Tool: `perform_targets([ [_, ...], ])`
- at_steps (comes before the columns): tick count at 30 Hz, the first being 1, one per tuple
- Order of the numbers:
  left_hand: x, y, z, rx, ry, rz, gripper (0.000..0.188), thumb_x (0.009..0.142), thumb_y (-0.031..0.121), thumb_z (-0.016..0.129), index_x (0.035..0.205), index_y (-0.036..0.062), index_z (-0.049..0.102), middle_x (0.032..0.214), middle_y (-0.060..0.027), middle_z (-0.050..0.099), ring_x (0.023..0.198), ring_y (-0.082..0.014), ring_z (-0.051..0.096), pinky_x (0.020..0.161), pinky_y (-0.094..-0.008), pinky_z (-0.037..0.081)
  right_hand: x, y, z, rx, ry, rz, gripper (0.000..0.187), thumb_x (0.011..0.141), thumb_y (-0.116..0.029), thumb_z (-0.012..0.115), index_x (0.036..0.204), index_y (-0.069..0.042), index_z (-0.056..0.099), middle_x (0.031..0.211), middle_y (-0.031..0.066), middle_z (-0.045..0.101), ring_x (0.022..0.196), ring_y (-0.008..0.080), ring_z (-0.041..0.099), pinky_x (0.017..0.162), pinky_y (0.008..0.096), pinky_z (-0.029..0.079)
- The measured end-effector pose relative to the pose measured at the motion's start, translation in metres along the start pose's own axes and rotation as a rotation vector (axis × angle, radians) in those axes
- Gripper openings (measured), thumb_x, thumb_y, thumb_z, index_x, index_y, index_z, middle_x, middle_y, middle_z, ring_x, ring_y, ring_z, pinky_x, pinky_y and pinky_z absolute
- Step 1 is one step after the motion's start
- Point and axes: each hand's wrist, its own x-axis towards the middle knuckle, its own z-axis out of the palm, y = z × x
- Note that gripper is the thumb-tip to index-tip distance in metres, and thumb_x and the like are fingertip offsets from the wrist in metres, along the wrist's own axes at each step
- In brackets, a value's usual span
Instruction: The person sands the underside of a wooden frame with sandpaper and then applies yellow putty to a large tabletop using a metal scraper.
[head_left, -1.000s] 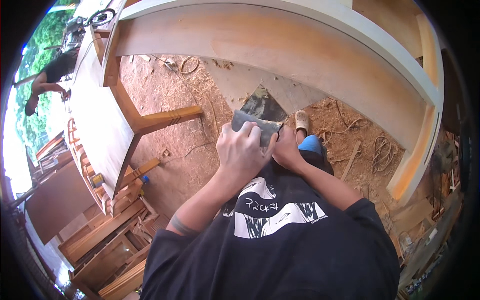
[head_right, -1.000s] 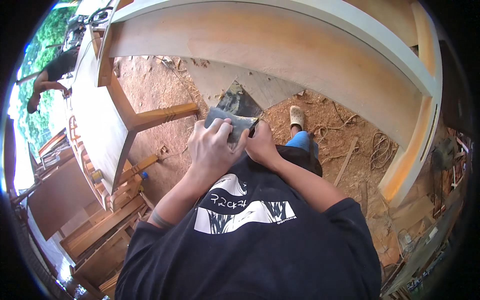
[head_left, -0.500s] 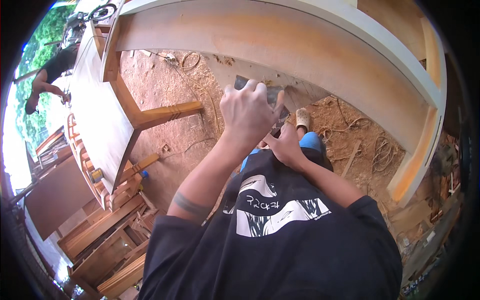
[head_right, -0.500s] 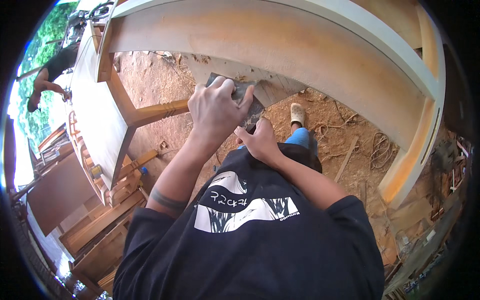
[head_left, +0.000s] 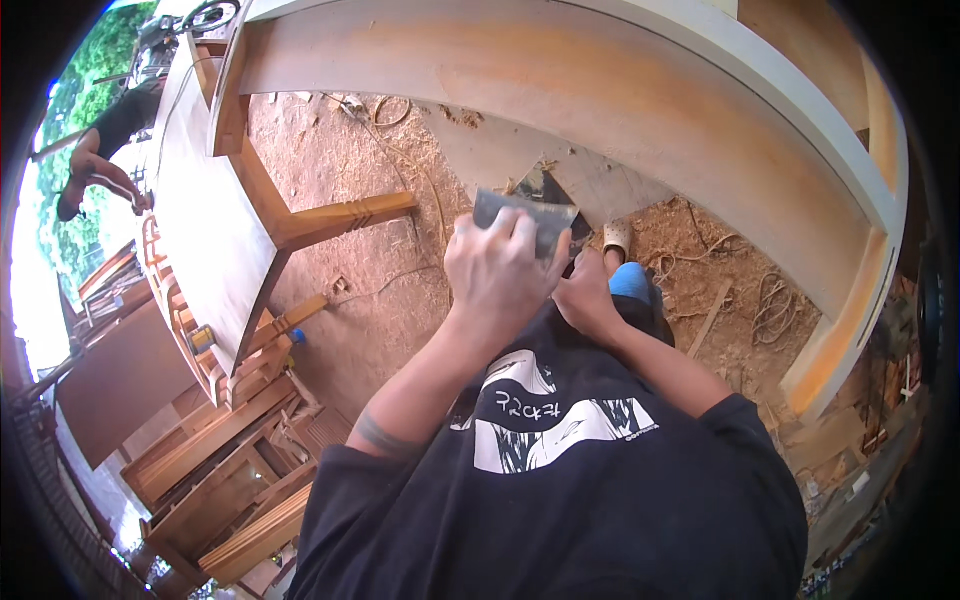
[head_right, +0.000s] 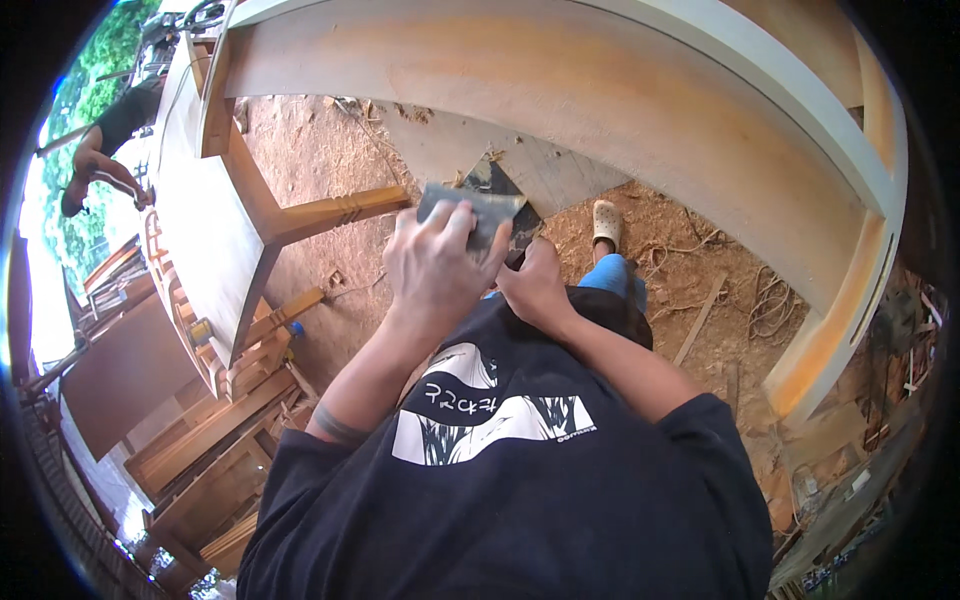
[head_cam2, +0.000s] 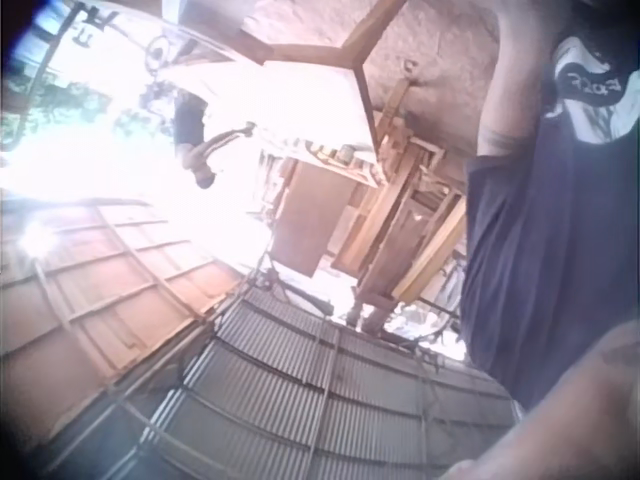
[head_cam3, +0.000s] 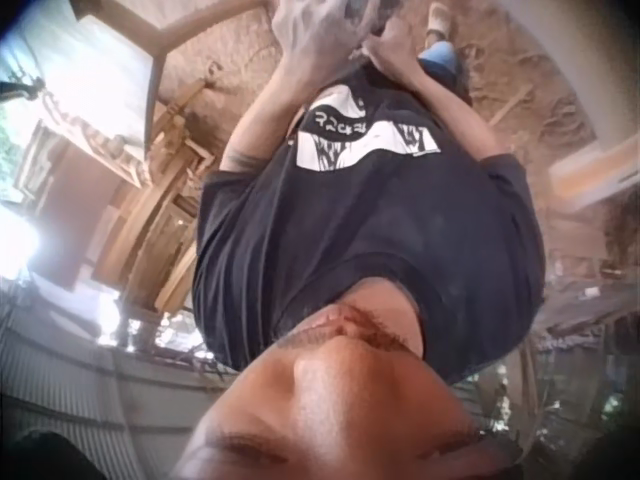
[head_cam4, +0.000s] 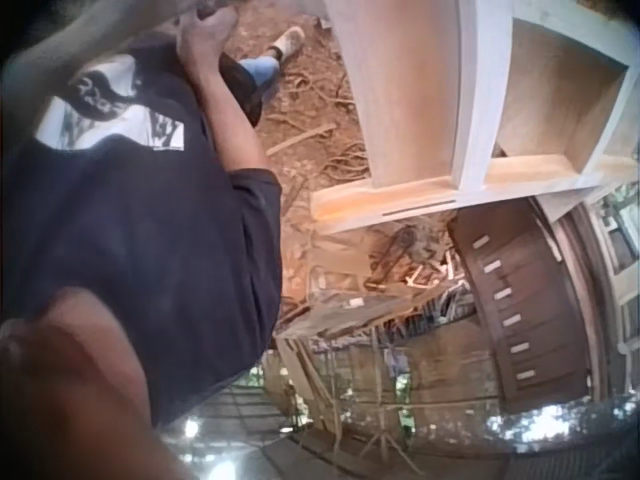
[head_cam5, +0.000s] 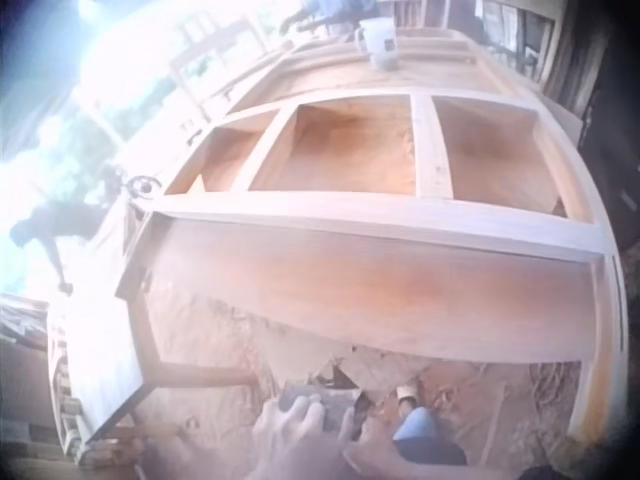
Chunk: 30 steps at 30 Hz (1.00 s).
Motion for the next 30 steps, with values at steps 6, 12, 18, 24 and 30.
perform_targets([
  [6, -0.008, -0.001, 0.001, -0.023, 0.011, 0.004, 0.03, 0.074, 0.033, 0.072, 0.075, 0.0039, 0.066, 0.073, -0.0092, 0.064, 0.067, -0.0327, 0.059, 0.055, -0.0399, 0.049, 0.028, 0.076, 0.028, -0.106, 0.281, -0.272, 0.026, 0.077, -0.018, 0.069, 0.066, 0.004, 0.06, 0.061, 0.0091, 0.063, 0.052, 0.0141, 0.058, 0.049, 0.031, 0.045],
  [12, 0.011, -0.002, 0.001, -0.001, -0.005, -0.003, 0.032, 0.074, 0.035, 0.073, 0.073, 0.0041, 0.064, 0.074, -0.0085, 0.063, 0.068, -0.0317, 0.059, 0.052, -0.0401, 0.049, 0.015, 0.03, 0.011, 0.166, 0.021, -0.039, 0.027, 0.075, -0.018, 0.07, 0.06, 0.002, 0.06, 0.055, 0.0094, 0.059, 0.05, 0.0127, 0.057, 0.048, 0.0307, 0.044],
  [18, 0.026, -0.003, 0.001, 0.028, 0.002, -0.038, 0.032, 0.075, 0.035, 0.072, 0.07, 0.0044, 0.064, 0.079, -0.0094, 0.065, 0.071, -0.0316, 0.061, 0.054, -0.0402, 0.049, 0.005, 0.001, 0.006, 0.014, 0.034, -0.116, 0.028, 0.076, -0.018, 0.071, 0.06, 0.002, 0.061, 0.054, 0.0079, 0.061, 0.048, 0.0124, 0.057, 0.047, 0.0286, 0.044],
  [24, 0.004, -0.002, -0.01, -0.02, -0.097, -0.08, 0.03, 0.075, 0.033, 0.072, 0.073, 0.0042, 0.065, 0.08, -0.0096, 0.066, 0.072, -0.0312, 0.061, 0.057, -0.0395, 0.049, 0.02, 0.042, 0.015, 0.361, -0.031, -0.101, 0.028, 0.076, -0.018, 0.071, 0.062, 0.004, 0.06, 0.055, 0.0097, 0.06, 0.048, 0.0126, 0.056, 0.046, 0.0303, 0.042],
  [30, -0.031, -0.007, -0.007, -0.005, -0.014, -0.054, 0.031, 0.07, 0.033, 0.075, 0.081, 0.0038, 0.069, 0.08, -0.0076, 0.066, 0.072, -0.0312, 0.06, 0.058, -0.0385, 0.05, 0.017, 0.039, 0.017, -0.062, 0.188, -0.154, 0.031, 0.076, -0.02, 0.071, 0.061, 0.004, 0.058, 0.056, 0.0085, 0.06, 0.049, 0.0118, 0.056, 0.046, 0.0292, 0.042],
])
